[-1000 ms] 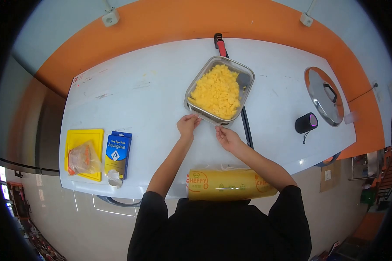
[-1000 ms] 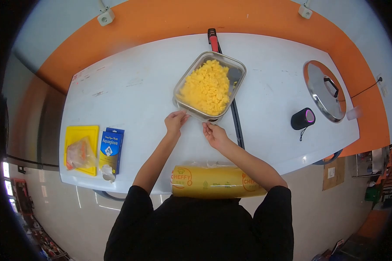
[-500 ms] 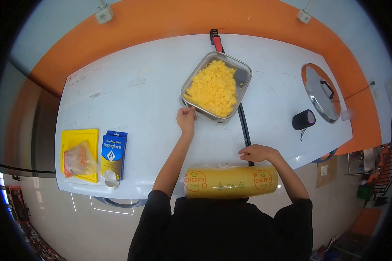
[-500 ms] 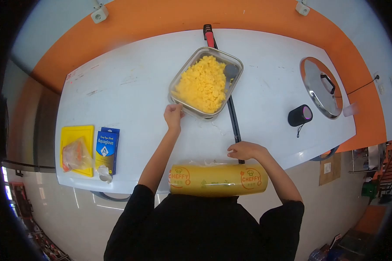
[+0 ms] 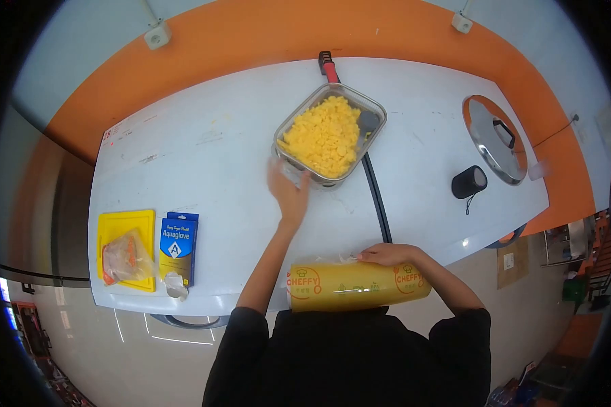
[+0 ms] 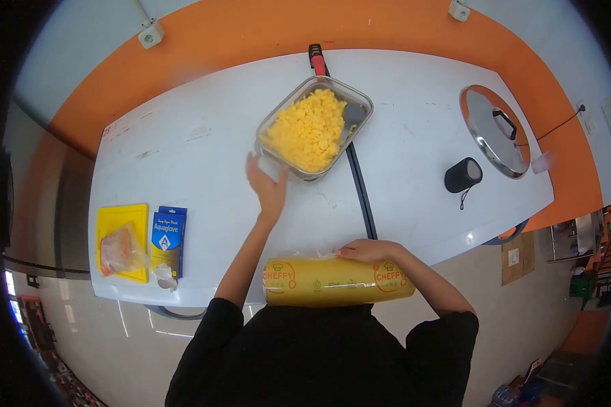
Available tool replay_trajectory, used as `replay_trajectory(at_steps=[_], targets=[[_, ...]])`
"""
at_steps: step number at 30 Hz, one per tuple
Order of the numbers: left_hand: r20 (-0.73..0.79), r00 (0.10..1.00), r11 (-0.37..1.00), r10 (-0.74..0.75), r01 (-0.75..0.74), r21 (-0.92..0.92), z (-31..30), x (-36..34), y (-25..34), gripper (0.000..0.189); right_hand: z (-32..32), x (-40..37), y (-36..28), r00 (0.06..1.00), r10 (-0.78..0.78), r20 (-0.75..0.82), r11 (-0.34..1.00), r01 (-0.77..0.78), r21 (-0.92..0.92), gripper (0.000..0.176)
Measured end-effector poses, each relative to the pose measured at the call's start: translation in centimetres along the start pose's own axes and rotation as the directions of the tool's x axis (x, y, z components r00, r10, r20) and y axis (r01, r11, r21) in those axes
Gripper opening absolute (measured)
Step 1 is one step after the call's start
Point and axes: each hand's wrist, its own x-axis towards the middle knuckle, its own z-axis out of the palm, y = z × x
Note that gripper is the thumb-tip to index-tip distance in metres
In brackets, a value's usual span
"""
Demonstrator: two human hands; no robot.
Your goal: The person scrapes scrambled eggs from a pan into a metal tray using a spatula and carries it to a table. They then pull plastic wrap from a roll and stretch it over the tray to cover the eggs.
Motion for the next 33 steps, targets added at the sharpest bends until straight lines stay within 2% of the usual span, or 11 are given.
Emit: replay_trajectory(at_steps=[2,3,5,8,12,14,17,25,26,32,33], targets=[[0.200,0.937,0.955,0.286,-0.295,0.013,-1.0,0.3,3.0,0.070,0.1,0.7,0.0,0.997,-0.039,0.068,0.996,0.034,0.086,0.048],[0.198,0.938,0.956,0.285,-0.294,0.014,-0.6,0.1,3.6,0.070,0.4,1.0,0.0,0.997,-0.039,0.069,0.996,0.033,0.083,0.048],[0.457,0.755,0.838,0.471,-0.544,0.035,0.2,0.4,4.6,0.065,1.0,1.3,0.0,0.926,-0.367,-0.094,0.924,0.374,0.078,0.043],[0.457,0.694,0.763,0.556,-0.644,0.051,2.9,0.1,1.2,0.058,1.2,1.1,-0.3,0.922,-0.349,-0.167,0.915,0.374,0.152,0.039],[0.525,0.665,0.771,0.531,-0.637,0.027,2.2,1.0,-0.5,0.051,2.1,2.4,0.8,0.925,-0.298,-0.238,0.939,0.329,0.101,0.034],[0.486,0.618,0.727,0.618,-0.685,-0.054,0.7,3.0,-2.0,0.048,1.7,1.9,-0.4,0.949,-0.238,-0.206,0.968,0.250,0.033,0.028],[0.530,0.577,0.734,0.621,-0.666,-0.134,-2.3,5.2,-4.0,0.041,1.8,1.8,-0.9,0.931,-0.295,-0.214,0.940,0.323,0.109,0.027],[0.469,0.701,0.761,0.537,-0.643,0.090,-3.5,5.5,-7.1,0.024,1.9,2.8,-0.4,0.913,-0.331,-0.240,0.944,0.317,-0.094,0.027],[0.475,0.703,0.764,0.529,-0.638,0.094,-3.3,5.6,-7.4,0.024,1.6,2.5,-0.5,0.905,-0.362,-0.223,0.929,0.329,-0.171,0.027],[0.571,0.690,0.805,0.445,-0.587,0.082,-4.3,5.5,-2.1,0.040,1.0,1.8,-0.8,0.946,-0.288,-0.147,0.957,0.277,-0.089,0.023],[0.557,0.636,0.732,0.534,-0.677,0.072,-3.7,5.4,-1.1,0.044,1.2,1.9,-0.7,0.947,-0.288,-0.142,0.957,0.277,-0.092,0.023]])
